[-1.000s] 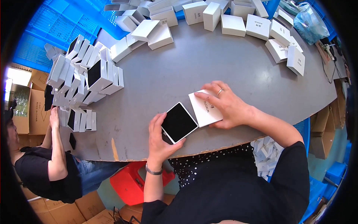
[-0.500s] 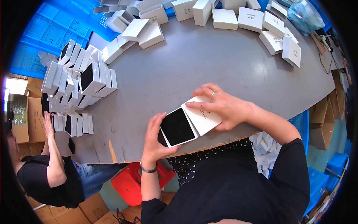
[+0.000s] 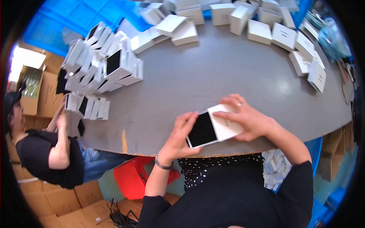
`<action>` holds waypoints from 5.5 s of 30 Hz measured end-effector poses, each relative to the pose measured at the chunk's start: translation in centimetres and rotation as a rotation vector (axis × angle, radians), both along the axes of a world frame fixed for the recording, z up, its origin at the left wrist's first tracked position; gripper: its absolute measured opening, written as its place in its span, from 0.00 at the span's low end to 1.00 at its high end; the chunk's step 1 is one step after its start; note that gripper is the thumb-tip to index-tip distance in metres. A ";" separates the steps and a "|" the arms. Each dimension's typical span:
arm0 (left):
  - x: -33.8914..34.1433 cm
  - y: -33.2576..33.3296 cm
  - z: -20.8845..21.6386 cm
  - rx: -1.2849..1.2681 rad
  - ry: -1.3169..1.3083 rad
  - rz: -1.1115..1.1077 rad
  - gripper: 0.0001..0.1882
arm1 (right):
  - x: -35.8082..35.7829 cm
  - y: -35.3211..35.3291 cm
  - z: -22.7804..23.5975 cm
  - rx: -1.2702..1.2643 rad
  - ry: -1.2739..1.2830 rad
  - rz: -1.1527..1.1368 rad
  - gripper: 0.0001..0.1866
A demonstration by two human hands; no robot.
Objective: Assembling small white product boxes by placing lids on black inserts.
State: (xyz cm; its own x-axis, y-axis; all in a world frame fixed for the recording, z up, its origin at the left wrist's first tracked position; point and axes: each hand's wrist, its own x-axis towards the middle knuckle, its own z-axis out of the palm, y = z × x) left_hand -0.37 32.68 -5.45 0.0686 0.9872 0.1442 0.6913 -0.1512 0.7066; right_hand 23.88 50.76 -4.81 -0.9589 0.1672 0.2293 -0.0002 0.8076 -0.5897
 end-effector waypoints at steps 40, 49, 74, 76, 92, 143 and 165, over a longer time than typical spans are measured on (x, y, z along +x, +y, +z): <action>4.3 3.1 -0.6 0.215 -0.886 0.428 0.46 | -3.6 -2.6 0.2 -0.043 0.026 0.031 0.49; -4.6 7.0 1.5 0.426 0.210 0.572 0.27 | 2.8 -0.4 2.3 0.022 -0.257 -0.221 0.50; -5.7 2.5 7.5 0.131 0.348 -0.187 0.14 | 11.5 5.1 4.2 0.286 -0.749 -1.220 0.39; -3.5 3.4 5.8 0.011 0.503 -0.424 0.13 | 9.4 4.2 4.8 0.240 -0.767 -1.128 0.39; 4.4 1.2 -1.2 0.128 0.160 0.345 0.42 | 3.8 0.2 0.5 0.046 0.070 -0.375 0.53; -20.5 10.5 3.5 0.163 0.827 0.709 0.30 | 17.0 15.3 -1.5 0.612 -0.250 -1.356 0.38; 0.4 -1.8 4.7 0.453 0.429 0.503 0.30 | 4.0 -1.4 3.9 0.151 -0.398 -0.696 0.43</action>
